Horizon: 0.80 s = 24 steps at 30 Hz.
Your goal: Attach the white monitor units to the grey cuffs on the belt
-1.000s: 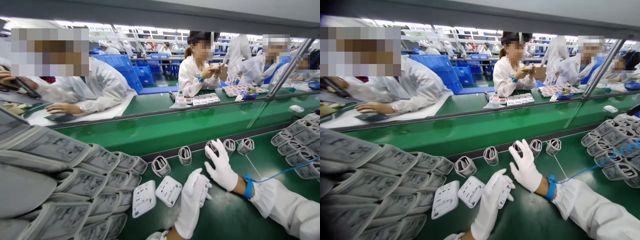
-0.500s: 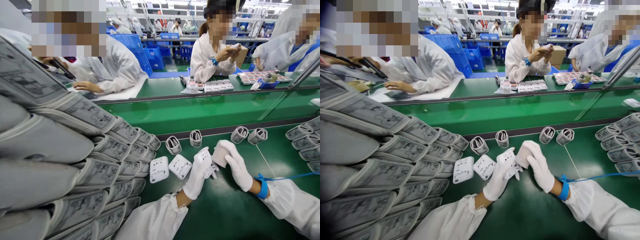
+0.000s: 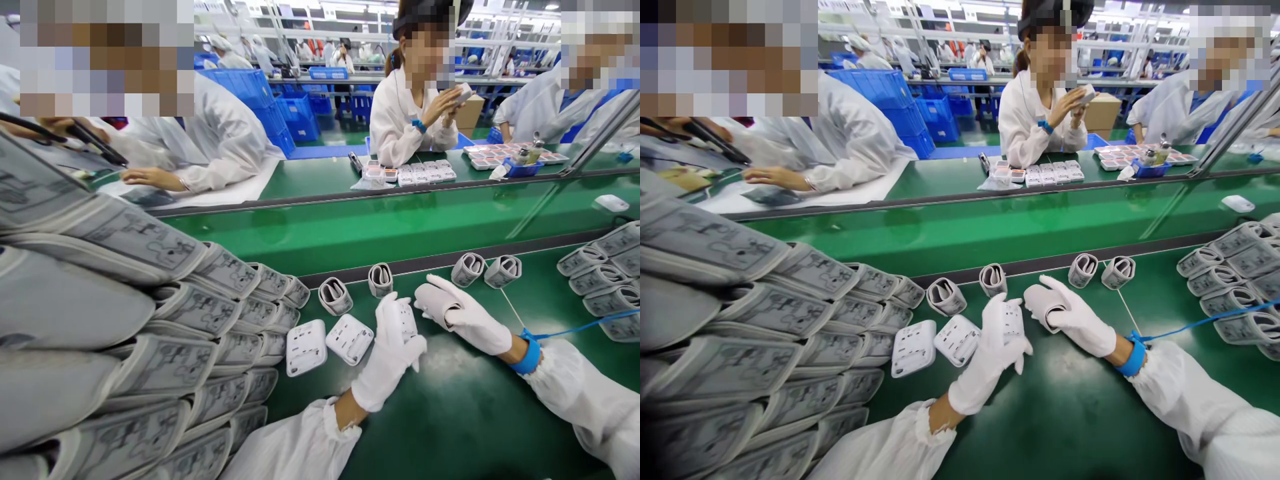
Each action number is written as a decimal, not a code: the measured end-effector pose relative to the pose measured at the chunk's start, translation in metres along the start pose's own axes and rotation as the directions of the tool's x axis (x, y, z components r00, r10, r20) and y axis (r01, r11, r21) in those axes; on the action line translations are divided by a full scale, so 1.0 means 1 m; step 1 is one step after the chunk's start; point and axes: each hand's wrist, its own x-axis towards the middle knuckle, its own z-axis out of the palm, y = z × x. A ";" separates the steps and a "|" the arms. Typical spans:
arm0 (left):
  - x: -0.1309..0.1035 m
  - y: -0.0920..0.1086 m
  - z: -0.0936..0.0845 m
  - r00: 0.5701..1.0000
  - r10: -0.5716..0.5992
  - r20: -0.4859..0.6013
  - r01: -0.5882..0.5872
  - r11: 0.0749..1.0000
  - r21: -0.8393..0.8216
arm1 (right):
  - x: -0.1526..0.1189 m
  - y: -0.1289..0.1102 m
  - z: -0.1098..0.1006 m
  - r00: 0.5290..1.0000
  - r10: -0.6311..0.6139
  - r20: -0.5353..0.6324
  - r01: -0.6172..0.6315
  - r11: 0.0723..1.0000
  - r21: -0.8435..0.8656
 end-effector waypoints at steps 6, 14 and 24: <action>0.003 0.029 -0.005 0.995 -0.098 0.005 0.098 0.995 -0.012 | 0.003 0.003 0.005 0.994 0.080 0.072 -0.092 0.977 0.191; 0.009 0.058 0.002 0.951 -0.288 0.116 0.309 0.913 -0.268 | 0.016 0.012 0.010 0.989 -0.006 -0.150 0.024 0.992 0.123; 0.023 0.061 0.014 0.919 -0.384 0.086 0.393 0.909 -0.136 | 0.012 0.022 0.005 0.948 -0.296 -0.117 0.243 0.911 -0.332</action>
